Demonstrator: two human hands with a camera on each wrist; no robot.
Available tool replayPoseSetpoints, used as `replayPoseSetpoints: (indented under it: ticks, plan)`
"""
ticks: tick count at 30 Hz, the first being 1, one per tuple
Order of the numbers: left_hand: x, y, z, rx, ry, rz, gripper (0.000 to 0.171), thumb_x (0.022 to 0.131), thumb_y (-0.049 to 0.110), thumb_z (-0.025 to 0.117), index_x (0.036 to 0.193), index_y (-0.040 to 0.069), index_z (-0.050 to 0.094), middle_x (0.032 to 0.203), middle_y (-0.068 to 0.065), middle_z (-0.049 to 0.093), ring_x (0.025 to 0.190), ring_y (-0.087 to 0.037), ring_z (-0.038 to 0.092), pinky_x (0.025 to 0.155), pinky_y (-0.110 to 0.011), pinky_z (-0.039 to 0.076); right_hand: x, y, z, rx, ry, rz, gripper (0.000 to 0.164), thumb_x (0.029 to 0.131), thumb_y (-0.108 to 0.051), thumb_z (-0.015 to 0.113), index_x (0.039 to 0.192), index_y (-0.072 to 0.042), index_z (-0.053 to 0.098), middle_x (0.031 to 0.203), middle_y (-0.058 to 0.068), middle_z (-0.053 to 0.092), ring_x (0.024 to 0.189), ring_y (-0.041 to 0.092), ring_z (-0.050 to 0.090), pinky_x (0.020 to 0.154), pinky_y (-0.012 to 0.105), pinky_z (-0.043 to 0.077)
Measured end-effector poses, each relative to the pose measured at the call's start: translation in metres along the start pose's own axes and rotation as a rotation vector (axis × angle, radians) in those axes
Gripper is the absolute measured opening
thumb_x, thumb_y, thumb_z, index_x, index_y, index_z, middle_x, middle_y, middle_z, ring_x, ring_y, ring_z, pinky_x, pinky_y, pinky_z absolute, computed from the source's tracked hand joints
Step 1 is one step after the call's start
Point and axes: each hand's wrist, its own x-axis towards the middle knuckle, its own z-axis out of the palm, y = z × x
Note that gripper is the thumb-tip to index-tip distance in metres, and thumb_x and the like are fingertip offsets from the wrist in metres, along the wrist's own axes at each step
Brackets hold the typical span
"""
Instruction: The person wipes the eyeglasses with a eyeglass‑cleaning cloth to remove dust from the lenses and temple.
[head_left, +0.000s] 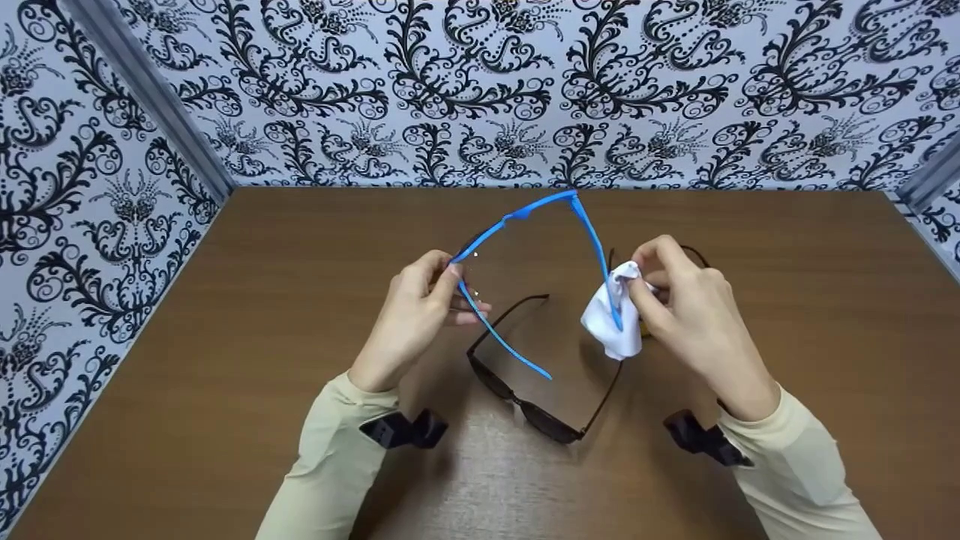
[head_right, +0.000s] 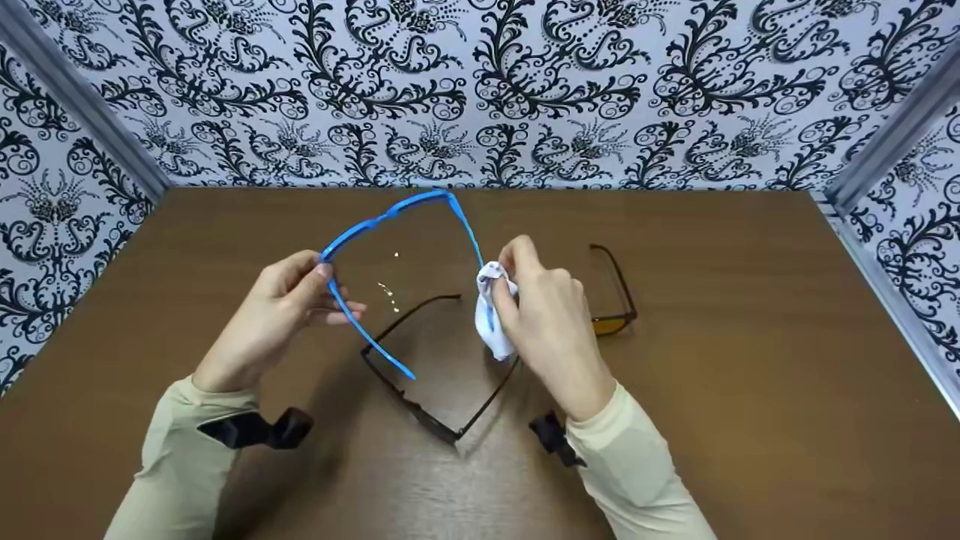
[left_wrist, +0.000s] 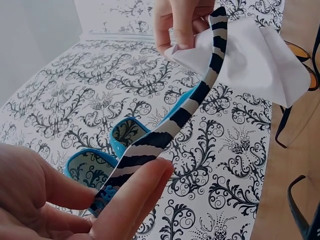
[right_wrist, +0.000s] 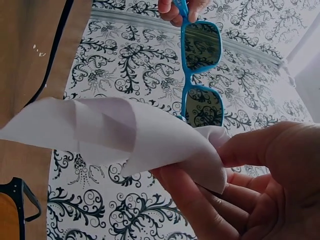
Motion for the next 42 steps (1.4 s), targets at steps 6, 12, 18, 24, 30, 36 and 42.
replayPoseSetpoints:
  ticks: [6,12,18,24,30,36,42]
  plan:
    - [-0.001,-0.001,0.004,0.037,-0.031,0.003,0.014,0.101,0.001,0.042,0.094,-0.006,0.052,0.082,-0.022,0.06,0.077,-0.034,0.07,0.068,-0.037,0.057,0.002,0.004,0.001,0.041,0.006,0.047,0.011,0.089,0.001,0.057,0.099,-0.002,0.056,0.086,0.015,0.072,0.061,0.02,0.066,0.05,0.023,0.036]
    - [-0.003,-0.003,0.009,0.091,-0.068,0.027,0.015,0.101,0.002,0.043,0.091,-0.006,0.052,0.081,-0.017,0.059,0.074,-0.031,0.07,0.065,-0.035,0.057,0.004,0.008,-0.001,0.092,0.014,0.117,0.011,0.09,-0.001,0.056,0.101,-0.002,0.056,0.086,0.013,0.072,0.056,0.01,0.061,0.048,0.017,0.035]
    - [-0.006,-0.003,0.012,0.118,-0.128,0.015,0.015,0.101,0.003,0.043,0.091,-0.006,0.051,0.083,-0.022,0.058,0.073,-0.03,0.07,0.066,-0.036,0.057,0.007,0.011,-0.003,0.112,0.057,0.121,0.012,0.089,0.0,0.054,0.1,-0.003,0.057,0.081,0.007,0.072,0.054,0.007,0.057,0.048,0.016,0.033]
    - [-0.01,0.0,0.013,0.147,-0.193,0.017,0.015,0.101,0.002,0.043,0.092,-0.006,0.052,0.081,-0.019,0.058,0.073,-0.029,0.071,0.065,-0.038,0.057,0.01,0.016,-0.003,0.127,0.098,0.092,0.011,0.088,0.002,0.055,0.099,0.0,0.057,0.079,0.005,0.071,0.056,0.005,0.055,0.05,0.015,0.035]
    - [-0.011,-0.001,0.014,0.165,-0.24,0.042,0.014,0.101,0.001,0.043,0.093,-0.007,0.052,0.08,-0.016,0.058,0.073,-0.032,0.07,0.063,-0.037,0.057,0.01,0.017,-0.004,0.179,0.116,0.099,0.012,0.09,0.002,0.055,0.102,0.002,0.058,0.083,0.01,0.072,0.064,0.002,0.062,0.057,0.012,0.043]
    - [-0.011,-0.001,0.014,0.158,-0.24,0.049,0.014,0.101,0.001,0.043,0.094,-0.006,0.053,0.081,-0.016,0.058,0.072,-0.029,0.071,0.062,-0.035,0.057,0.01,0.017,-0.004,0.19,0.114,0.101,0.012,0.09,0.002,0.056,0.103,0.002,0.058,0.085,0.011,0.072,0.067,0.002,0.064,0.06,0.012,0.045]
    - [-0.009,-0.001,0.011,0.15,-0.17,0.064,0.014,0.1,0.002,0.045,0.092,-0.007,0.053,0.08,-0.018,0.06,0.073,-0.03,0.07,0.065,-0.039,0.057,0.01,0.017,-0.002,0.189,0.087,0.073,0.013,0.089,0.005,0.056,0.101,0.003,0.057,0.083,0.009,0.072,0.067,0.01,0.064,0.06,0.013,0.044]
